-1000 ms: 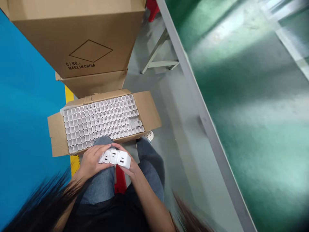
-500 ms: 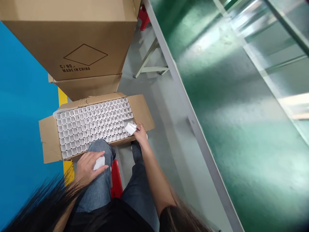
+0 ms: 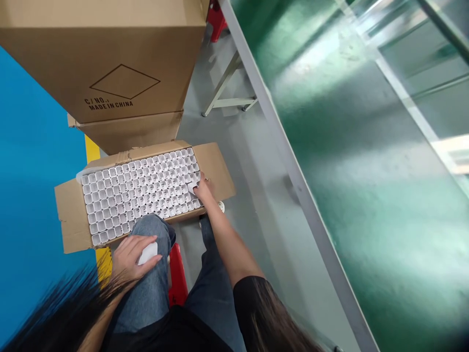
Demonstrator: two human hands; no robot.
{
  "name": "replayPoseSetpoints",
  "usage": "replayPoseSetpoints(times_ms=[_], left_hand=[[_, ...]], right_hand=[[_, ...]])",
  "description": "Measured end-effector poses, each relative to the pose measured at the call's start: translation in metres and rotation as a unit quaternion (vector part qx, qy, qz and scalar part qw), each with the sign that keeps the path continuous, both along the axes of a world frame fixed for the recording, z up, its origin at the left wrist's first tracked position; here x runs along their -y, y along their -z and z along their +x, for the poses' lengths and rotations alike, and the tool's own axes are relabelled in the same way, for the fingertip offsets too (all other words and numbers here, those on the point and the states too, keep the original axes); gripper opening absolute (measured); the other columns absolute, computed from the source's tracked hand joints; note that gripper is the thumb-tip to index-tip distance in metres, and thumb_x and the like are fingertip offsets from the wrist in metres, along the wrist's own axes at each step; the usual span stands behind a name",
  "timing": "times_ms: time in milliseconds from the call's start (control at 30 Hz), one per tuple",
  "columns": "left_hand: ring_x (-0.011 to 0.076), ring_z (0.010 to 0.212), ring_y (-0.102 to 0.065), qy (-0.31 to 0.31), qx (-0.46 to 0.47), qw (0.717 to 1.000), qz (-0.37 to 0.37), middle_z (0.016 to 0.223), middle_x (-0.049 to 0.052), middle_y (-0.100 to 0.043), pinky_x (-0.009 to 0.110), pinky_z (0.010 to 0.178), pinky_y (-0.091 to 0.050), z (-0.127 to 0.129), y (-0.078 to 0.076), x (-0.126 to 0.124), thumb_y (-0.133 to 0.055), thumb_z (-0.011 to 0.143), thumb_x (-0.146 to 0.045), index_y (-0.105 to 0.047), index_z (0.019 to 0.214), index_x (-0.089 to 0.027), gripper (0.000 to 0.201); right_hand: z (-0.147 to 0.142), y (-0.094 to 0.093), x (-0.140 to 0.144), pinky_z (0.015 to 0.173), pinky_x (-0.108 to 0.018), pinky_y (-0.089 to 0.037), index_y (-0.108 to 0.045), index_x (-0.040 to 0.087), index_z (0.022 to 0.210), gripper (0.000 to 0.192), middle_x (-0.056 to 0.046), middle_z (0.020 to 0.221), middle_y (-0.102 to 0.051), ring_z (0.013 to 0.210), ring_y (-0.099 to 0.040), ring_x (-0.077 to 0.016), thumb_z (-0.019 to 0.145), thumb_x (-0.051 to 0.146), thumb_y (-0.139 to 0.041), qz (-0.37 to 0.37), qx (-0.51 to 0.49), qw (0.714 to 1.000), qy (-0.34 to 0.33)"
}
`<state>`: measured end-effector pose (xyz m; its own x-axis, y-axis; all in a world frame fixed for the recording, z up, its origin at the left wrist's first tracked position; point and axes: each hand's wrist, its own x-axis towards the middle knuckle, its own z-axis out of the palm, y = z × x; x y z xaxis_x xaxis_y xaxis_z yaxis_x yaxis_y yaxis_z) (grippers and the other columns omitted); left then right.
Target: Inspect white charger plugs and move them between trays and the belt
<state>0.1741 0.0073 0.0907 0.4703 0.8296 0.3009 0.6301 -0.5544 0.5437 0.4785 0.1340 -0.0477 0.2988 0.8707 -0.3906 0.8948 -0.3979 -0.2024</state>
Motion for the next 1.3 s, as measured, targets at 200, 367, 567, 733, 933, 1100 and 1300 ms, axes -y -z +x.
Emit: replayPoseSetpoints(times_ms=[200,367,567,733,933,1100,1300], left_hand=[[0.0186,0.082,-0.072,0.009,-0.002,1.0,-0.013,0.097,0.003,-0.077,0.029,0.075,-0.055,-0.005,0.004,0.0,-0.068,0.09,-0.037,-0.064,0.113,-0.022,0.028],[0.0187,0.083,-0.072,0.005,-0.002,1.0,-0.019,0.097,0.004,-0.077,0.03,0.076,-0.055,-0.005,0.005,0.001,-0.068,0.09,-0.035,-0.064,0.114,-0.021,0.028],[0.0188,0.084,-0.072,0.006,0.001,1.0,-0.031,0.1,0.003,-0.077,0.03,0.077,-0.056,-0.01,0.012,0.003,-0.069,0.089,-0.035,-0.065,0.115,-0.023,0.029],[0.0194,0.087,-0.072,0.008,0.005,0.999,-0.044,0.101,0.004,-0.077,0.03,0.078,-0.056,-0.011,0.015,0.003,-0.07,0.088,-0.033,-0.065,0.117,-0.024,0.031],[0.0187,0.086,-0.072,0.005,0.014,0.999,-0.049,0.1,0.002,-0.077,0.03,0.079,-0.055,-0.011,0.013,0.001,-0.071,0.087,-0.033,-0.065,0.116,-0.024,0.031],[0.0187,0.087,-0.07,-0.029,0.085,0.988,-0.124,0.098,0.002,-0.077,0.031,0.081,-0.054,0.003,0.004,-0.007,-0.074,0.085,-0.034,-0.069,0.112,-0.025,0.03],[0.0168,0.078,-0.067,-0.19,0.4,0.731,-0.519,0.093,0.002,-0.072,0.027,0.071,-0.053,0.068,0.006,-0.023,-0.077,0.076,-0.052,-0.066,0.115,-0.023,0.05]], right_hand=[[-0.001,-0.006,-0.005,0.095,-0.038,-0.045,-0.037,0.008,0.148,0.068,-0.021,0.115,-0.07,0.116,-0.06,-0.0328,0.085,0.018,-0.062,-0.034,0.038,0.999,-0.014],[-0.007,-0.012,-0.012,0.096,-0.039,-0.044,-0.045,0.008,0.141,0.059,-0.022,0.114,-0.071,0.114,-0.063,-0.0328,0.087,0.022,-0.063,-0.059,0.046,0.997,-0.005],[-0.002,-0.003,-0.01,0.098,-0.041,-0.045,-0.042,0.007,0.143,0.06,-0.023,0.117,-0.069,0.118,-0.061,-0.0347,0.089,0.025,-0.061,-0.069,0.036,0.997,0.01],[-0.009,0.01,-0.019,0.101,-0.044,-0.044,-0.04,0.005,0.145,0.065,-0.026,0.12,-0.068,0.119,-0.061,-0.0373,0.086,0.018,-0.064,-0.065,0.001,0.998,0.024],[-0.002,0.009,-0.016,0.103,-0.047,-0.045,-0.045,0.006,0.143,0.063,-0.026,0.121,-0.067,0.12,-0.061,-0.0371,0.086,0.023,-0.067,-0.015,-0.087,0.994,0.067],[-0.004,-0.028,0.039,0.104,-0.036,-0.049,-0.05,0.013,0.138,0.045,-0.017,0.128,-0.065,0.116,-0.064,-0.0221,0.095,0.025,-0.05,0.078,-0.21,0.971,0.087],[-0.06,-0.082,0.151,0.086,-0.036,-0.059,-0.051,0.029,0.139,0.056,-0.01,0.126,-0.061,0.103,-0.066,-0.0206,0.088,0.043,-0.069,0.163,-0.641,0.75,0.029]])
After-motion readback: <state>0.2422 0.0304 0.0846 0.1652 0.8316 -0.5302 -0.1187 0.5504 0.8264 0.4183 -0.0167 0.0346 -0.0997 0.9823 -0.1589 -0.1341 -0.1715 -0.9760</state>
